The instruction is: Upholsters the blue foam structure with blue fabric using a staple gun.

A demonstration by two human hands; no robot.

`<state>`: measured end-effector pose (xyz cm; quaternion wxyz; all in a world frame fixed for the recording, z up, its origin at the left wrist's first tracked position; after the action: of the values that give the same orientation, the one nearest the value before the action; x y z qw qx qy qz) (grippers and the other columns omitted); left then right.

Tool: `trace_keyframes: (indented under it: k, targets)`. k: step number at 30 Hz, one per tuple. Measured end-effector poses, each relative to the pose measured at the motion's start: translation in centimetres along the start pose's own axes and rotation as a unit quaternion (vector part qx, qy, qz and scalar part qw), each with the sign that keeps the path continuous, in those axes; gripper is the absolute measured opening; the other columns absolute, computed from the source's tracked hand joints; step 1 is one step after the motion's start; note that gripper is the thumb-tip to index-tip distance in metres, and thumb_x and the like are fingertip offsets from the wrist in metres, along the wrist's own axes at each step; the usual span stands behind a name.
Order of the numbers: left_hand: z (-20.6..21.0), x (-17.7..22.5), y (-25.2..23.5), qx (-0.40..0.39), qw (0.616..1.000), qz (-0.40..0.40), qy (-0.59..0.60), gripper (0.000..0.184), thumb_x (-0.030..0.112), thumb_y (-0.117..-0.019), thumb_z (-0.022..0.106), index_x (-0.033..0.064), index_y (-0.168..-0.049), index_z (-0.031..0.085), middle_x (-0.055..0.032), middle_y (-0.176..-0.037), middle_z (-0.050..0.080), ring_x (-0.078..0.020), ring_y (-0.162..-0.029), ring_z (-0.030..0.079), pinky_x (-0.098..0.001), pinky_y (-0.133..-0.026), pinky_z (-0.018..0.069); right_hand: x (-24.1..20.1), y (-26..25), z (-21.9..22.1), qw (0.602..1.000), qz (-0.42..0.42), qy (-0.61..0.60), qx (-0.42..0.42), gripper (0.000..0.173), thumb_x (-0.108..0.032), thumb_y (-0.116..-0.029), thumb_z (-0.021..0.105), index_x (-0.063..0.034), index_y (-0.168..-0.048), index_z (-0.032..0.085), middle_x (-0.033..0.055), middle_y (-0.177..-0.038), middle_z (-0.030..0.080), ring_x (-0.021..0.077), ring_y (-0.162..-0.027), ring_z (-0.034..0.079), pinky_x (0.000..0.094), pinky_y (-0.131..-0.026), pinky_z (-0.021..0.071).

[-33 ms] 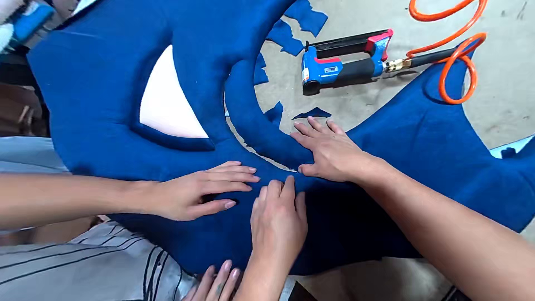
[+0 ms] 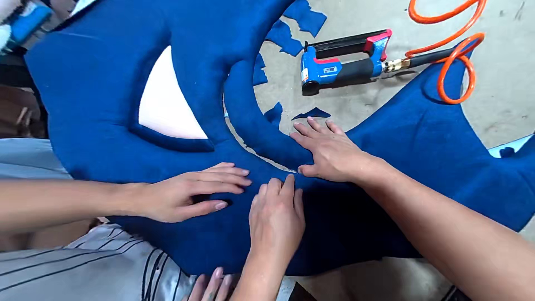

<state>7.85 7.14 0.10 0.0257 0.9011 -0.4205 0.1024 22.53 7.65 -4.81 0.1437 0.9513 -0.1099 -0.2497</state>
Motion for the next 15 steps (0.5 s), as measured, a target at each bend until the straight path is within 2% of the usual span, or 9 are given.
trace_keyframes:
  k: [4, 7, 10, 15]
  targets:
    - [0.8, -0.5, -1.0, 0.006, 0.998, 0.059, -0.002, 0.036, 0.034, -0.1046, 0.047, 0.0223, -0.124, 0.076, -0.0026, -0.089, 0.064, -0.0210, -0.083, 0.061, -0.0380, -0.070, 0.0514, -0.1, -0.3, 0.0, 1.000, 0.002, 0.013, -0.015, 0.091, -0.064, -0.0867, 0.065, -0.0270, -0.163, 0.032, -0.0040, -0.172, 0.020, 0.0299, -0.160, 0.011, 0.0675, -0.123, 0.0096]
    - [1.1, -1.0, -1.9, 0.015, 0.996, 0.086, 0.015, 0.036, 0.034, -0.1050, 0.045, 0.0213, -0.118, 0.077, -0.0033, -0.090, 0.062, -0.0226, -0.086, 0.059, -0.0402, -0.074, 0.0481, -0.4, -0.4, -0.1, 1.000, 0.011, 0.015, -0.005, 0.089, -0.060, -0.0867, 0.066, -0.0246, -0.162, 0.034, -0.0034, -0.172, 0.021, 0.0304, -0.159, 0.013, 0.0686, -0.123, 0.0099]
    - [1.3, -1.4, -2.5, 0.023, 0.994, 0.101, 0.042, 0.037, 0.034, -0.1052, 0.045, 0.0198, -0.112, 0.078, -0.0039, -0.094, 0.064, -0.0228, -0.089, 0.060, -0.0413, -0.077, 0.0487, -0.8, -0.4, 0.0, 1.000, 0.017, 0.017, -0.005, 0.090, -0.057, -0.0878, 0.069, -0.0193, -0.162, 0.035, -0.0006, -0.172, 0.021, 0.0326, -0.159, 0.012, 0.0720, -0.121, 0.0096]
    - [0.6, -2.2, -1.9, 0.078, 0.990, 0.085, 0.082, 0.034, 0.030, -0.1027, 0.049, 0.0177, -0.108, 0.080, -0.0049, -0.098, 0.067, -0.0211, -0.093, 0.061, -0.0386, -0.081, 0.0511, -1.2, -0.6, 0.2, 0.996, 0.003, 0.022, -0.086, 0.095, -0.052, -0.0925, 0.068, -0.0123, -0.165, 0.021, 0.0050, -0.175, 0.007, 0.0376, -0.160, 0.003, 0.0757, -0.119, 0.0068]
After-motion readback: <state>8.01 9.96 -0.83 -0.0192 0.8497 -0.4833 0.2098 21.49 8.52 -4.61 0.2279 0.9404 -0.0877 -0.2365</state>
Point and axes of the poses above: each hand's wrist, its own y-axis away from the middle knuckle, its own z-axis out of the palm, x = y × z, the point moved 10 cm from there along -y, towards the middle knuckle
